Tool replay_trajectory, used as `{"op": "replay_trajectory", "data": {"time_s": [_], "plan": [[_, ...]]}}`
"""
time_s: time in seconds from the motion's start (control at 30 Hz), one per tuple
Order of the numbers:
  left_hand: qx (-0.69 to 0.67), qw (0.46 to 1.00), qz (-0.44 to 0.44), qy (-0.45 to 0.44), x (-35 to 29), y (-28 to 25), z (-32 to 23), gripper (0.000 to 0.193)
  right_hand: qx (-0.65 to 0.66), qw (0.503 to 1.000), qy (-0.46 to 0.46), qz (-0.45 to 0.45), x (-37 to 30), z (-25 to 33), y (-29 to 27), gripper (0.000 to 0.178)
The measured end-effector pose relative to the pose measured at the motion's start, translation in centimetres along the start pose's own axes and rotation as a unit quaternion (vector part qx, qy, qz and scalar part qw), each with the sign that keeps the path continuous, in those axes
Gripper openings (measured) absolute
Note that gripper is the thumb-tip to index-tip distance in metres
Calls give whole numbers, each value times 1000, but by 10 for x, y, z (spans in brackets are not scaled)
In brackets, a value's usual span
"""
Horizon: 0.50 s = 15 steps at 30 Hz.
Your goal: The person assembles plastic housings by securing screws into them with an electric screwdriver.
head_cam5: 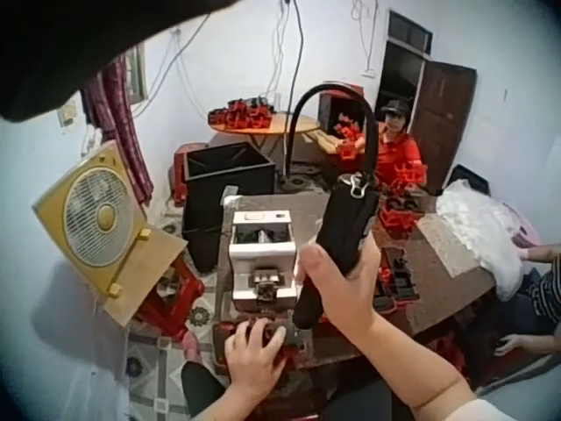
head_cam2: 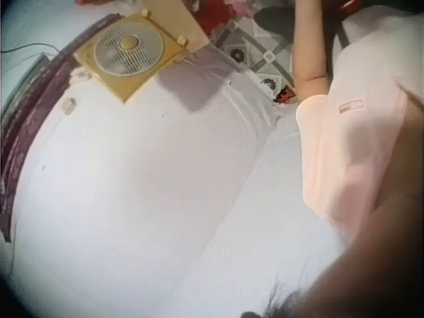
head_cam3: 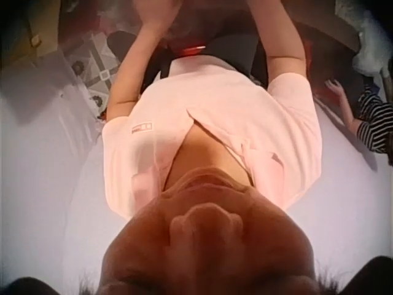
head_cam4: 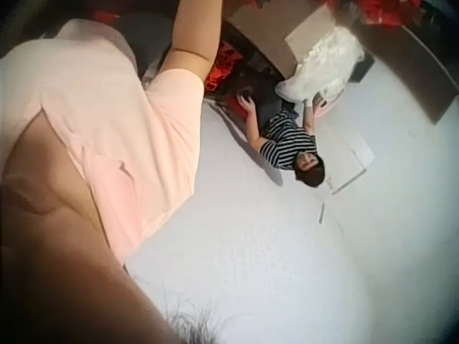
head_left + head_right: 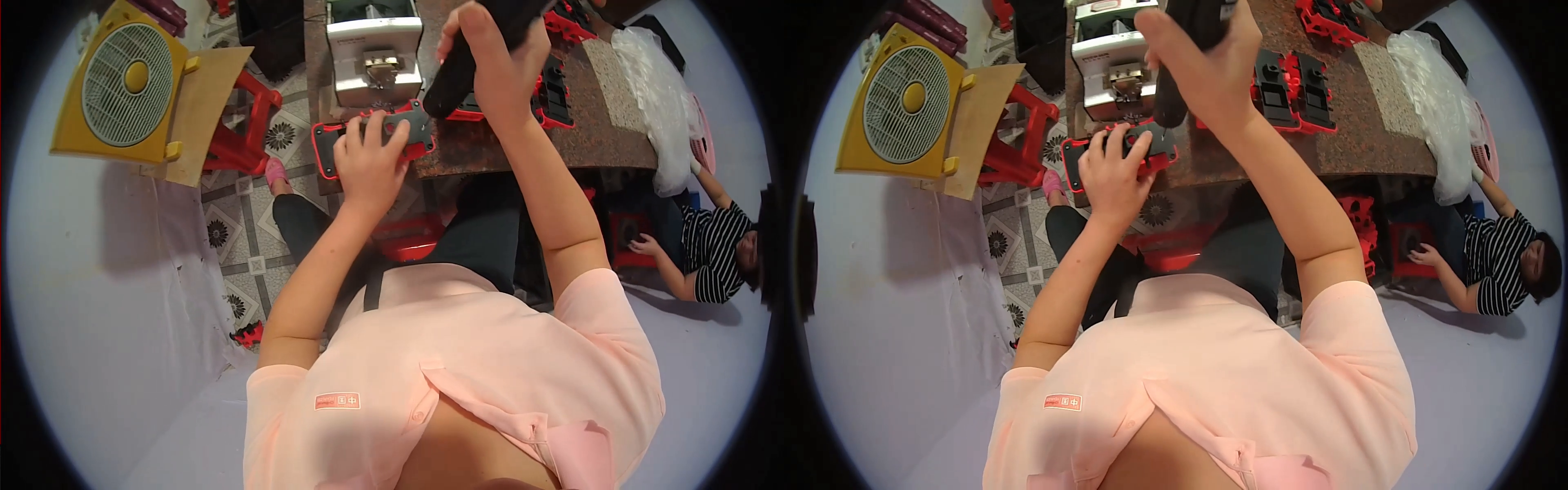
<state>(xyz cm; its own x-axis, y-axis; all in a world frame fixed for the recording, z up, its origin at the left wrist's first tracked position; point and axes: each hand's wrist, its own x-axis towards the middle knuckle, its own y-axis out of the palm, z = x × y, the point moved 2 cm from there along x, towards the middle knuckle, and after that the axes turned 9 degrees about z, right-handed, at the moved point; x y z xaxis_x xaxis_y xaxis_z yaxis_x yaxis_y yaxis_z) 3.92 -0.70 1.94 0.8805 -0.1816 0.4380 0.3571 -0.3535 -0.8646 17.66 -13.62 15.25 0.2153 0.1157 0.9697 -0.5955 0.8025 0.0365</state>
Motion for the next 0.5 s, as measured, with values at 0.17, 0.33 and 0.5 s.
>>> {"op": "replay_trajectory", "data": {"time_s": [0.17, 0.33, 0.5], "plan": [[8, 1000, 0, -2, 2, 6, -1, 66, -128, 966, 219, -46, -21, 55, 12, 30], [6, 1000, 5, -5, 0, 4, -4, 66, -135, 958, 247, -47, -26, 63, 21, 29], [13, 1000, 6, -7, -2, 3, -2, 65, -178, 952, 244, -38, -28, 58, 33, 37]]}}
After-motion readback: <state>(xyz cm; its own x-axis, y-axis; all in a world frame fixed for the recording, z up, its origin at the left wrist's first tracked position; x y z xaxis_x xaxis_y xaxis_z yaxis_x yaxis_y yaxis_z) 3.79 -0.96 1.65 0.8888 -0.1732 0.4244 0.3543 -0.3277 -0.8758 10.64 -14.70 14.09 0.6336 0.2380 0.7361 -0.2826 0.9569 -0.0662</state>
